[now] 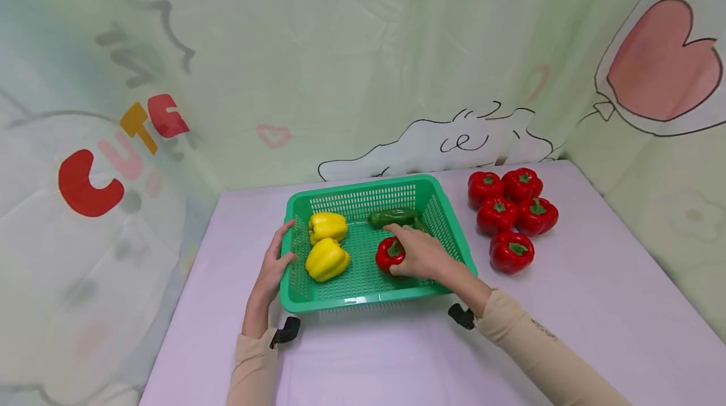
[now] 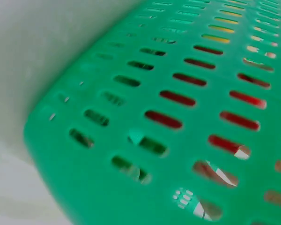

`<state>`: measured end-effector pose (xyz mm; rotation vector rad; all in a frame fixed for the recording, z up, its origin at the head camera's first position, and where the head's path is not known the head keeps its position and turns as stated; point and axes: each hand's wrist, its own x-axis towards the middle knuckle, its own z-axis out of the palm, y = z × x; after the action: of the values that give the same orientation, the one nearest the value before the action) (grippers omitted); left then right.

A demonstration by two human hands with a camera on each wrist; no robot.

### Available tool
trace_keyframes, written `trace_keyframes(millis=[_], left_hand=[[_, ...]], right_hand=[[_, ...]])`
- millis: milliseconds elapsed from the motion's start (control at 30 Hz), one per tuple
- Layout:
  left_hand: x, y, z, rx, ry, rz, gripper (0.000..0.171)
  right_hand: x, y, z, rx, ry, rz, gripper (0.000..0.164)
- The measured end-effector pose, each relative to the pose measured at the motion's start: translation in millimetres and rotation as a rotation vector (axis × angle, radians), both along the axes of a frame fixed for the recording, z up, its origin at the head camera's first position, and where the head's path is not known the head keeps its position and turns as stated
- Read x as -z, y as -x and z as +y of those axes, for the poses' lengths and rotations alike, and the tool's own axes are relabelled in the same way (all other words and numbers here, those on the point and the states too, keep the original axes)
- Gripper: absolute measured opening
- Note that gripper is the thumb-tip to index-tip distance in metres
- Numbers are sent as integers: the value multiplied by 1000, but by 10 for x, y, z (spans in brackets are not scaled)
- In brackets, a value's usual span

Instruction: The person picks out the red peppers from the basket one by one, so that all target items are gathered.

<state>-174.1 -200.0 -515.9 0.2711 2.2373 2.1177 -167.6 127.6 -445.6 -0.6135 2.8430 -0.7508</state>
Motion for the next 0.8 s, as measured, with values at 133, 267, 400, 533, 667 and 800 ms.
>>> trace_keyframes(millis=[133,267,400,533,667,800], left_hand=[[-1,14,3,3,-8,-12,71],[-5,8,-1,-1,-7,-23,72],[-34,-7,-11,-7,3,-29,73],[-52,-3,-9,4,6,-20,73],[-43,-1,-2,4,11,-15,73],[-30,-4,0,-3,21,-20,73]], right_hand=[[-28,-12,52,20,65,8,75],[-62,-29,80,19,96,32,75],[-119,-38,109,6,114,58,75],[-196,-52,178,11,154,99,77],[-275,-86,293,19,210,107,82],[-325,-122,432,36,232,97,85]])
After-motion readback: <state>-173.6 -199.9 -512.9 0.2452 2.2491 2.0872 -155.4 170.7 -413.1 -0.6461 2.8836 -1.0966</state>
